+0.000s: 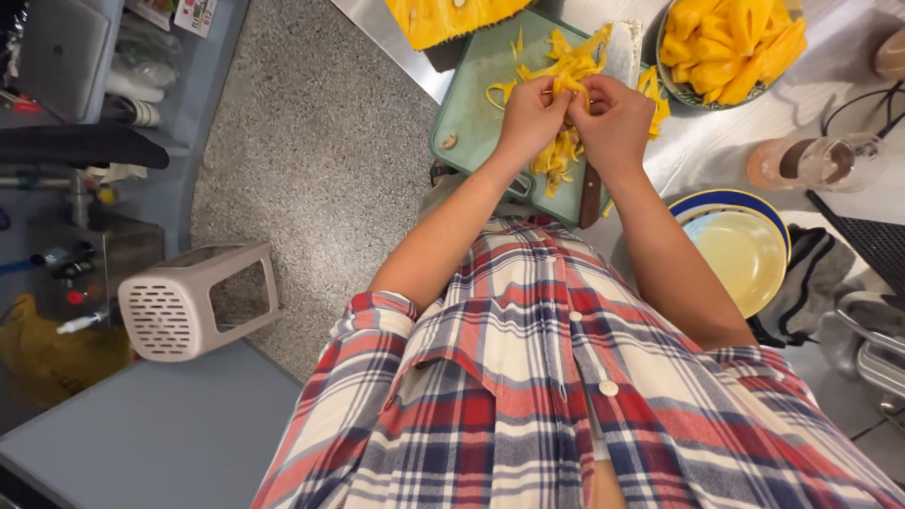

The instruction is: The person pulls yellow jackfruit pods from the rind by hand on a cutting board, removes seeds and places the cleaned pods on a plate, then moves the board aside, repositions large jackfruit quarters on the counter, and cuts the rind off the quarters with a cleaver.

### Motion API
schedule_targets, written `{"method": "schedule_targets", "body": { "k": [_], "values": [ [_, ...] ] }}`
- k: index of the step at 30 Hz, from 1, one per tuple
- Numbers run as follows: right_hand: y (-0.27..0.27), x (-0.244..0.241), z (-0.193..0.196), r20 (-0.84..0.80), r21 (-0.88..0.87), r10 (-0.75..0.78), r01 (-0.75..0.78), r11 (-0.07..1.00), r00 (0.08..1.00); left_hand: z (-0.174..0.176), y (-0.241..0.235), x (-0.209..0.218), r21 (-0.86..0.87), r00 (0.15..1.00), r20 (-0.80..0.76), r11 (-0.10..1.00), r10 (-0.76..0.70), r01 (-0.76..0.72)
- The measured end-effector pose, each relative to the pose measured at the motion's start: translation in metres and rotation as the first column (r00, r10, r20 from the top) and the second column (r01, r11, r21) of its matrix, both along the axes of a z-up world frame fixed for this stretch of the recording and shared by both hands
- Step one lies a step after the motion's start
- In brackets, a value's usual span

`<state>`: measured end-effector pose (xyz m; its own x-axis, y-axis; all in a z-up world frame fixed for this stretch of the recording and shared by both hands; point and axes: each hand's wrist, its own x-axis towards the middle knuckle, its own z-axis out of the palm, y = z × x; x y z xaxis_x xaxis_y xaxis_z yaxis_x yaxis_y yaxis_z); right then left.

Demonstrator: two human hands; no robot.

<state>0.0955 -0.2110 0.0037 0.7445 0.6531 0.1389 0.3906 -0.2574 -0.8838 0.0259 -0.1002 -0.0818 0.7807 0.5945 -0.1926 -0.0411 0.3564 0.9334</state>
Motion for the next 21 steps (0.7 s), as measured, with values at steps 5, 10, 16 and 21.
{"method": "schedule_targets", "body": {
  "k": [5,10,16,21],
  "values": [
    [-0.019,0.012,-0.017,-0.216,0.133,0.028,0.001,0.991,0.976,0.009,-0.005,-0.005,-0.026,0.992,-0.045,0.992,-0.121,0.12],
    [-0.032,0.009,-0.008,-0.262,0.112,0.008,0.022,0.993,0.965,0.012,-0.008,-0.003,-0.044,0.984,-0.063,0.985,-0.169,0.166],
    [-0.032,0.008,0.007,-0.246,0.086,-0.022,0.045,0.995,0.969,0.031,-0.003,0.003,-0.046,0.958,-0.105,0.964,-0.267,0.263],
    [-0.028,0.014,0.004,-0.257,0.09,-0.048,0.074,0.993,0.965,0.044,0.018,0.006,-0.143,0.935,-0.033,0.928,-0.352,0.344]
  ]
}}
